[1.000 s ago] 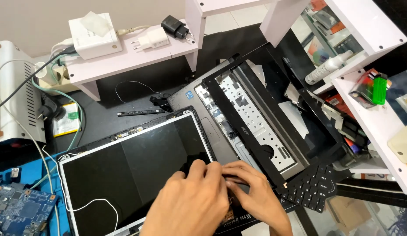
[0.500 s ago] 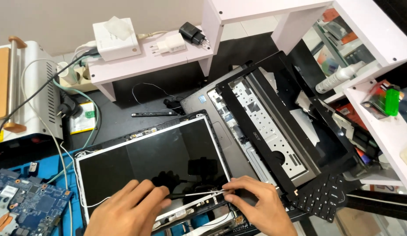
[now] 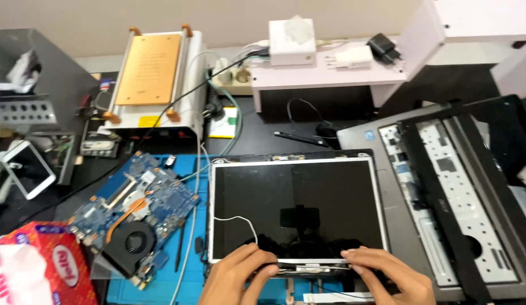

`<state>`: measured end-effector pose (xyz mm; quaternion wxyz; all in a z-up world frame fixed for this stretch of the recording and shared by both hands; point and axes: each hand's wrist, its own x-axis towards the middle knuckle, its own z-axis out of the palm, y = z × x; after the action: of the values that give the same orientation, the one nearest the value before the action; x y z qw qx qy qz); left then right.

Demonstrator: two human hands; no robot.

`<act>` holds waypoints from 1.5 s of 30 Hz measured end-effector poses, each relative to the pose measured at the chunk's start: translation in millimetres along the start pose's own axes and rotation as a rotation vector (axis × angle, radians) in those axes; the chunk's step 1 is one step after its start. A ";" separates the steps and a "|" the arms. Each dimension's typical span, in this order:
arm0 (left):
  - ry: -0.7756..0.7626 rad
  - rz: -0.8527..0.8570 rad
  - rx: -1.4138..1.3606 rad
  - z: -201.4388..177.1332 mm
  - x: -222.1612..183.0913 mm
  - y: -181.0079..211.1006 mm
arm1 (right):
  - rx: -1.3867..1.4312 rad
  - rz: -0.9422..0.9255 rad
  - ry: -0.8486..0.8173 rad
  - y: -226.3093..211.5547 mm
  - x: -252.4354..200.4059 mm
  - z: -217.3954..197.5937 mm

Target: Disassembling a laptop to remove internal components and the display assembly.

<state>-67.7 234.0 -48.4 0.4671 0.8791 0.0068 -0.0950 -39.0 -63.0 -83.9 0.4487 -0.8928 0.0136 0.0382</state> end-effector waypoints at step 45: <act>0.700 -0.579 0.581 -12.3 -72.7 -167.3 | -0.422 -0.056 0.103 11.5 41.5 24.6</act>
<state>-154.0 344.0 -166.2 0.1294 0.9134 0.3774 0.0810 0.4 -49.7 -111.0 0.2515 -0.9677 0.0035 -0.0182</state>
